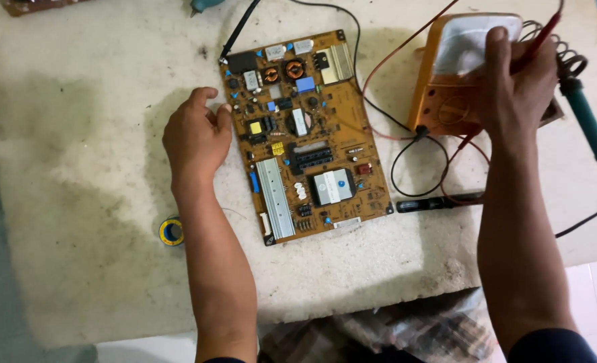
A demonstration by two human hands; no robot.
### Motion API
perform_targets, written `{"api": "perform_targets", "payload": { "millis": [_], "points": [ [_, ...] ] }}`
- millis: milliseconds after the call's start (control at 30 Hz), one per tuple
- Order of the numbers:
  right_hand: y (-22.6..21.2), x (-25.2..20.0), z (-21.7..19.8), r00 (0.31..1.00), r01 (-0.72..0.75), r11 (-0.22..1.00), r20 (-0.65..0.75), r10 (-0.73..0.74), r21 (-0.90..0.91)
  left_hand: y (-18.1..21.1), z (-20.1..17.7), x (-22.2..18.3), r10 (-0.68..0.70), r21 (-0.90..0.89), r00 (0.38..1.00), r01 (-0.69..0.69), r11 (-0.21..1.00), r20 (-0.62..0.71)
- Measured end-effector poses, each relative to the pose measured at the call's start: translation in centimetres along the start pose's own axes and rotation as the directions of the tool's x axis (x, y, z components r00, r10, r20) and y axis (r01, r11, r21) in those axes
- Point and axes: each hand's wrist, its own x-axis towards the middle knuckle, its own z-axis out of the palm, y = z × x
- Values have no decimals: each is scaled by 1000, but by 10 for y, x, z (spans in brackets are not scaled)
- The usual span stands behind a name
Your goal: Testing and diagnosing components on a large electronic circuit board using an analog multimeter and probes.
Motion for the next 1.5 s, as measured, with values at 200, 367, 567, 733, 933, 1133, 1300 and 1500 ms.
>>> {"api": "perform_targets", "payload": {
  "millis": [200, 367, 567, 733, 933, 1133, 1300, 1500],
  "points": [
    [6, 1, 12, 997, -60, 967, -31, 70, 248, 4, -2, 1, -15, -3, 1000, 15, 1000, 12],
    [2, 2, 14, 981, -195, 945, 35, 193, 263, 0, 1, 1, -9, -9, 1000, 9, 1000, -3],
    [6, 8, 27, 989, -129, 910, -18, 148, 395, 1, 0, 1, -14, -9, 1000, 15, 1000, 10],
    [16, 39, 40, 980, 183, 898, 2, -201, 399, -1, 1, 0, 16, -33, 1000, -16, 999, -6],
    [33, 52, 41, 939, 344, 932, -62, -338, 115, -2, 2, 0, 24, -18, 1000, -24, 1000, -1],
    [-53, 4, 17, 829, 539, 804, -329, -453, 250, -3, 3, -1, 23, -31, 1000, -23, 999, -10],
    [-107, -43, 38, 942, -330, 610, 294, 162, 721, -2, 3, -1, 1, -34, 1000, -1, 999, -4],
    [-73, -49, 72, 980, 64, 557, 54, -193, 828, 0, 2, -2, 20, -30, 1000, -20, 999, 8]
  ]
}}
